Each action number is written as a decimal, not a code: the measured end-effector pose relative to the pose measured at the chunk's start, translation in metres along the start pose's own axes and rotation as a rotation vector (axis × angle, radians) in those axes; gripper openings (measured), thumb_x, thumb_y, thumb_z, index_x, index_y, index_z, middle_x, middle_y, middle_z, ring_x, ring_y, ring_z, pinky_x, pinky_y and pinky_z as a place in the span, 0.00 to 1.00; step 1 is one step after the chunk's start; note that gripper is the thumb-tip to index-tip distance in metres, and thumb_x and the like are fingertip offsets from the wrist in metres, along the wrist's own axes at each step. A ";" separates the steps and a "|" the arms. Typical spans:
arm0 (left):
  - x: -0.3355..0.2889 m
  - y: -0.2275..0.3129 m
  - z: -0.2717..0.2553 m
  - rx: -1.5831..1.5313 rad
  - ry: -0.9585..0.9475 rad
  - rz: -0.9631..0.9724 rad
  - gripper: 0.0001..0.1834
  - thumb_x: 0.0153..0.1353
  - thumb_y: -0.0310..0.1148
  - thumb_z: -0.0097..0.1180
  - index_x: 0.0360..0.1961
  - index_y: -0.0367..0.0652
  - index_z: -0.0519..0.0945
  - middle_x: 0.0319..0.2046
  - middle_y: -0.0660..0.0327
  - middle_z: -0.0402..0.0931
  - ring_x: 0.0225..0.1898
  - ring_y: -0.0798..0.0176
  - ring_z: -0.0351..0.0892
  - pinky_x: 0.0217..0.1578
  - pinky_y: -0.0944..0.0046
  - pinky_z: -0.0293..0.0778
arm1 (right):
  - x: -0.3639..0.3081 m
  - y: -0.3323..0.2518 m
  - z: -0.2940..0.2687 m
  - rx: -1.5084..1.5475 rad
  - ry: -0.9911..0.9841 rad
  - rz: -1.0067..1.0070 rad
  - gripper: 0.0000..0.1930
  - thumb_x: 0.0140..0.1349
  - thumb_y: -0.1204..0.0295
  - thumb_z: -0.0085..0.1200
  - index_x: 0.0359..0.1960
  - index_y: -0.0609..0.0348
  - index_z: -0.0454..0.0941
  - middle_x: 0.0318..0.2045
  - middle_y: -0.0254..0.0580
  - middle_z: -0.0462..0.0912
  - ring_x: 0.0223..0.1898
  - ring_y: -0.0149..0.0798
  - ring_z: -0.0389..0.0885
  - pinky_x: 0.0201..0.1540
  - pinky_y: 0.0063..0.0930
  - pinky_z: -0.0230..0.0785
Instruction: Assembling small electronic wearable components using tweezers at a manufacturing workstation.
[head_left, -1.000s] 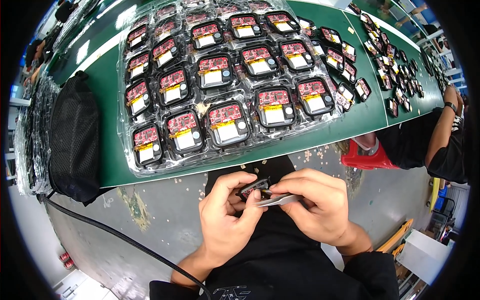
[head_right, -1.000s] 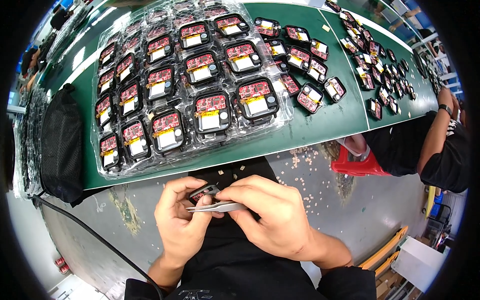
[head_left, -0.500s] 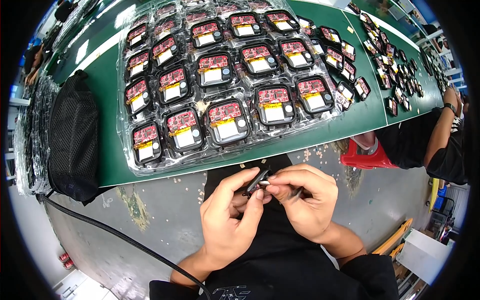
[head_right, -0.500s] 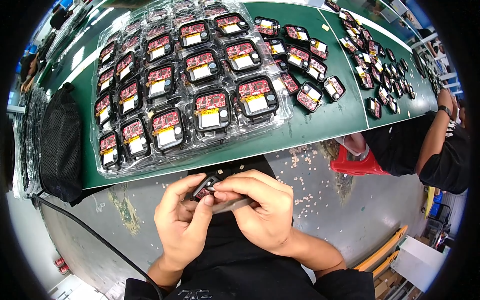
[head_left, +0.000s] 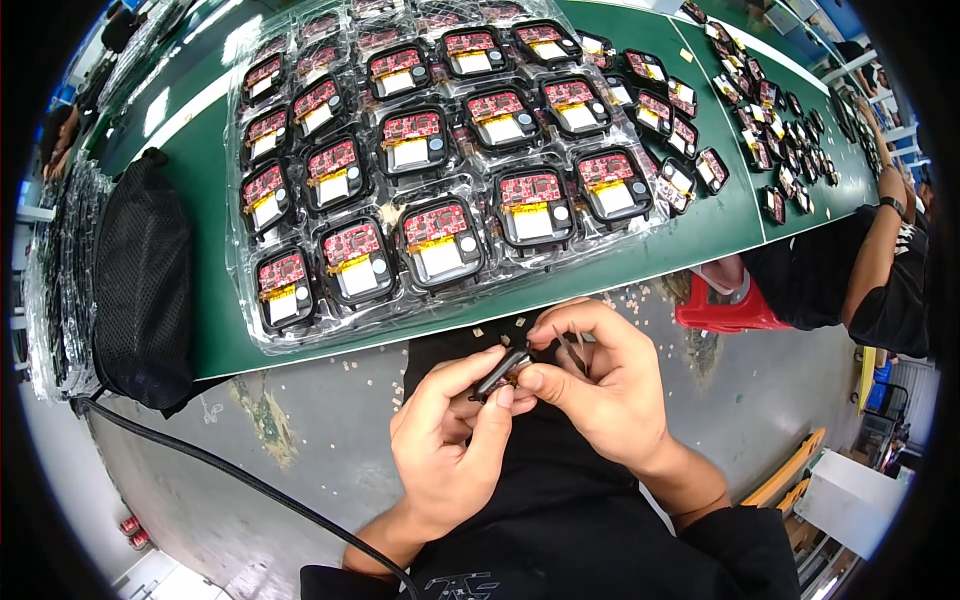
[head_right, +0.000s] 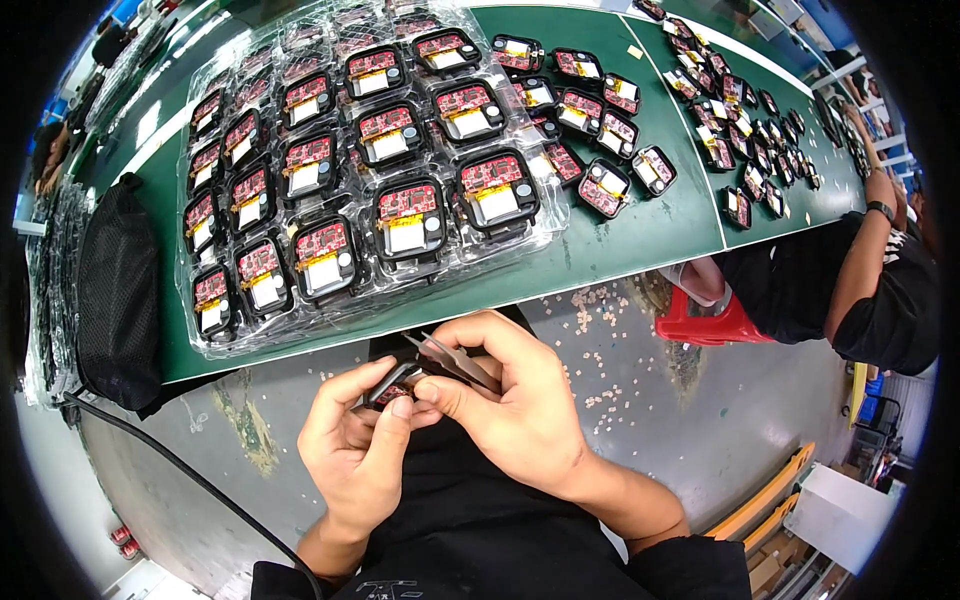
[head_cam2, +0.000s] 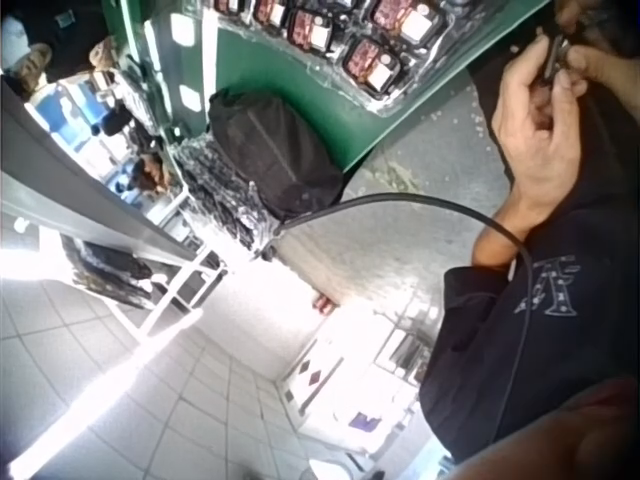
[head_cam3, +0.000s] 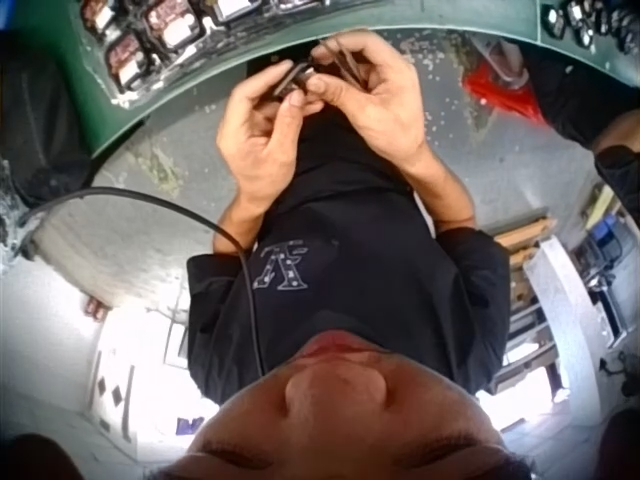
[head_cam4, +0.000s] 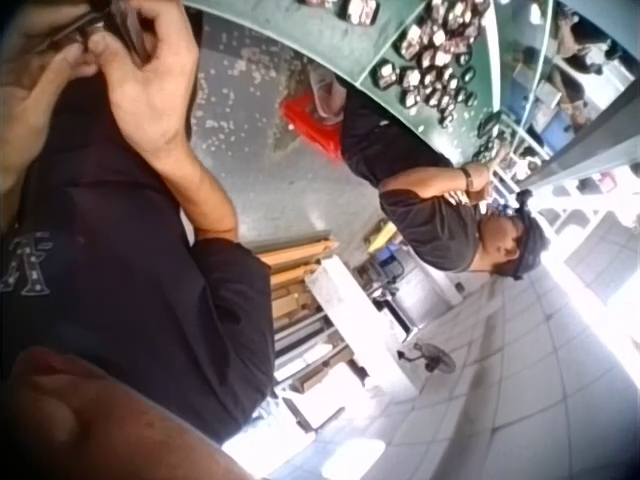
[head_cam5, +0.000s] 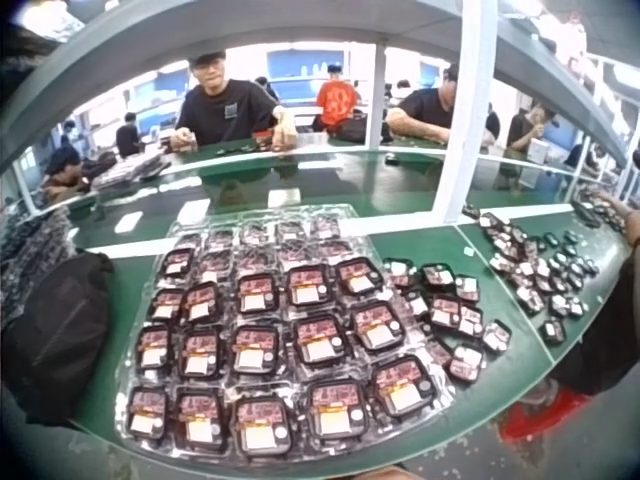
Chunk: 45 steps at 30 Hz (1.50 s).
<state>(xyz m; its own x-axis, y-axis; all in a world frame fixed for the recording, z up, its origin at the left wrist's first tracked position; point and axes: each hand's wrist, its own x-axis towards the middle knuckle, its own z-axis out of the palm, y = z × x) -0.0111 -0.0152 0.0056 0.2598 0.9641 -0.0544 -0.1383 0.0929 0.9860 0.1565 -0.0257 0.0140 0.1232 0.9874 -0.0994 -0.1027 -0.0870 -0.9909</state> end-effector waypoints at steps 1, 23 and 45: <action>0.000 0.001 -0.001 0.005 -0.002 0.005 0.18 0.69 0.15 0.53 0.58 0.24 0.70 0.47 0.44 0.80 0.46 0.57 0.86 0.47 0.61 0.88 | 0.000 -0.005 0.000 0.075 -0.042 0.109 0.12 0.63 0.81 0.64 0.48 0.69 0.80 0.43 0.39 0.80 0.40 0.26 0.81 0.42 0.21 0.75; 0.009 0.010 -0.002 0.390 -0.089 0.181 0.19 0.62 0.14 0.61 0.55 0.34 0.80 0.41 0.48 0.83 0.39 0.57 0.88 0.39 0.64 0.83 | -0.003 0.000 -0.001 -0.338 -0.048 -0.106 0.13 0.54 0.89 0.58 0.41 0.65 0.75 0.34 0.46 0.78 0.30 0.41 0.81 0.29 0.29 0.72; 0.030 0.016 -0.010 0.642 -0.249 0.354 0.16 0.47 0.12 0.63 0.39 0.36 0.81 0.31 0.53 0.82 0.32 0.48 0.85 0.34 0.58 0.79 | -0.010 -0.032 -0.009 -0.877 -0.155 -0.452 0.16 0.45 0.82 0.64 0.40 0.63 0.83 0.34 0.39 0.83 0.24 0.39 0.84 0.22 0.29 0.75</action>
<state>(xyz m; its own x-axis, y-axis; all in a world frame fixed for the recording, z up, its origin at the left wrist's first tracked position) -0.0153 0.0175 0.0180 0.5207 0.8184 0.2432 0.3082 -0.4458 0.8404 0.1675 -0.0342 0.0455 -0.1655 0.9527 0.2549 0.6950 0.2961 -0.6552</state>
